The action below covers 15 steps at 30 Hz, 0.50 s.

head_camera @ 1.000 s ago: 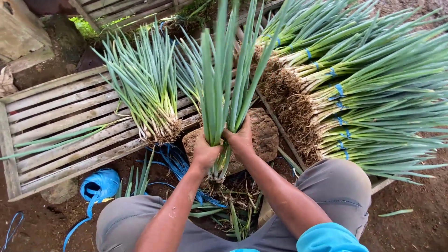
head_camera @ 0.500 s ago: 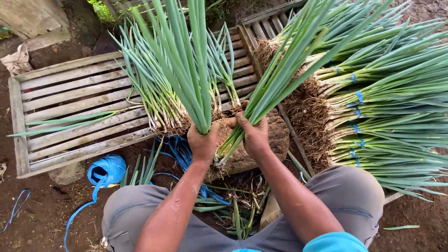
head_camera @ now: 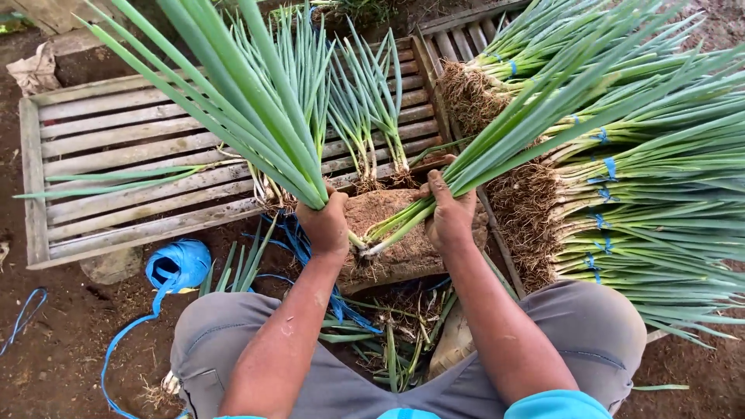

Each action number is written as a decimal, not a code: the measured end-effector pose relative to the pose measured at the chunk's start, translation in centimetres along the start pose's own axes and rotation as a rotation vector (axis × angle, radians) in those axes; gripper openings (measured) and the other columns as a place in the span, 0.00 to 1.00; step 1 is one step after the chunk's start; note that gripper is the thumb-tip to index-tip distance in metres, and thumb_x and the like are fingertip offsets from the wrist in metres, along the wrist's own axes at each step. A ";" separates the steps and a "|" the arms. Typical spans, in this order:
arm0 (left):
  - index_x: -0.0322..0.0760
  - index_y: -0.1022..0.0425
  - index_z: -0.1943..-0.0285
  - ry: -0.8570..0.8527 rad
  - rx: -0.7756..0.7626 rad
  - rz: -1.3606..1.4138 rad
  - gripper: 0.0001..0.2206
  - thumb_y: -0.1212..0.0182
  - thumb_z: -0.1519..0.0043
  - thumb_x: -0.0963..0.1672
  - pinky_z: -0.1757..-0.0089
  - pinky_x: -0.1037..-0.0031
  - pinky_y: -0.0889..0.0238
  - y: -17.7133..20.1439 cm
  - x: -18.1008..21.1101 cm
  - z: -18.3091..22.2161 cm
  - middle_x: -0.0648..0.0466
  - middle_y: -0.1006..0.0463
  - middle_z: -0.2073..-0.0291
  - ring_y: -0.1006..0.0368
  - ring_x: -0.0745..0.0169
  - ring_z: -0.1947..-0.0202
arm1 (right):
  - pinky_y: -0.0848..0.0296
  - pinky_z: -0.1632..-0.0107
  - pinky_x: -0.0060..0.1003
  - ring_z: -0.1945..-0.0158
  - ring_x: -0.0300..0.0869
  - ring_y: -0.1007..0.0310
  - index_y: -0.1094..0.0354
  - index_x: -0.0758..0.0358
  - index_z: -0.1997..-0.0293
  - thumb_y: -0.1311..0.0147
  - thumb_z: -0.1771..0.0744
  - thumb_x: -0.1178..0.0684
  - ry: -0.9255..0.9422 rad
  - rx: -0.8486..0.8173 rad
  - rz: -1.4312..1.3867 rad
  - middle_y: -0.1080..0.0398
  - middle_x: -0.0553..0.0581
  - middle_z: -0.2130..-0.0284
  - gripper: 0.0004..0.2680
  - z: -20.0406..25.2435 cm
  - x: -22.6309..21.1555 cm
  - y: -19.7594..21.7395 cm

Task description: A person cleans and bundles harvested scallions by hand, tying them together with plastic string.

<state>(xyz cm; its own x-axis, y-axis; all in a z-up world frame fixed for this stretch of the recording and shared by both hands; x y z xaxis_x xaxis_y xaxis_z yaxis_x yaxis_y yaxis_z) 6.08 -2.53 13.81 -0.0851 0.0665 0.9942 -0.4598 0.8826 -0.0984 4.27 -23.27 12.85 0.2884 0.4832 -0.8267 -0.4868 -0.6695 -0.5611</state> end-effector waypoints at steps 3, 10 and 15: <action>0.36 0.28 0.67 0.132 0.063 0.212 0.09 0.40 0.53 0.33 0.80 0.81 0.46 0.3 -1.2 -1.0 0.57 0.32 0.85 0.38 0.75 0.87 | 0.14 0.66 0.43 0.75 0.39 0.27 0.39 0.61 0.41 0.45 0.31 0.63 -0.062 0.022 -0.054 0.35 0.53 0.72 0.13 0.1 -0.7 0.3; 0.43 0.32 0.60 0.192 0.136 0.237 0.12 0.42 0.48 0.34 0.80 0.84 0.45 2.3 0.0 -3.6 0.61 0.32 0.79 0.38 0.75 0.86 | 0.18 0.66 0.41 0.74 0.38 0.27 0.37 0.56 0.45 0.46 0.30 0.61 -0.158 0.095 -0.132 0.33 0.50 0.71 0.09 -1.9 0.1 3.2; 0.44 0.44 0.74 0.358 0.268 0.548 0.13 0.46 0.53 0.34 0.80 0.78 0.56 3.1 4.5 -4.3 0.61 0.52 0.87 0.52 0.71 0.90 | 0.23 0.62 0.40 0.75 0.38 0.31 0.37 0.56 0.52 0.45 0.31 0.63 -0.161 0.197 -0.270 0.35 0.50 0.74 0.07 -2.5 1.1 4.5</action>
<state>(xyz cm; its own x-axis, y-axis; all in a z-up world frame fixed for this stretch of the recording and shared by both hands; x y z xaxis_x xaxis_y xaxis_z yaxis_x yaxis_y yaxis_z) 8.05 2.50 18.21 -0.0920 0.6578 0.7475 -0.6398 0.5362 -0.5506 4.47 -27.15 9.30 0.3026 0.7204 -0.6241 -0.5644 -0.3922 -0.7264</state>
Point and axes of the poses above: each hand's wrist, its own z-axis away from the middle knuckle, its own y-axis out of the back of the hand, x = y × z, the point moved 3 cm from there along -z, towards the middle knuckle
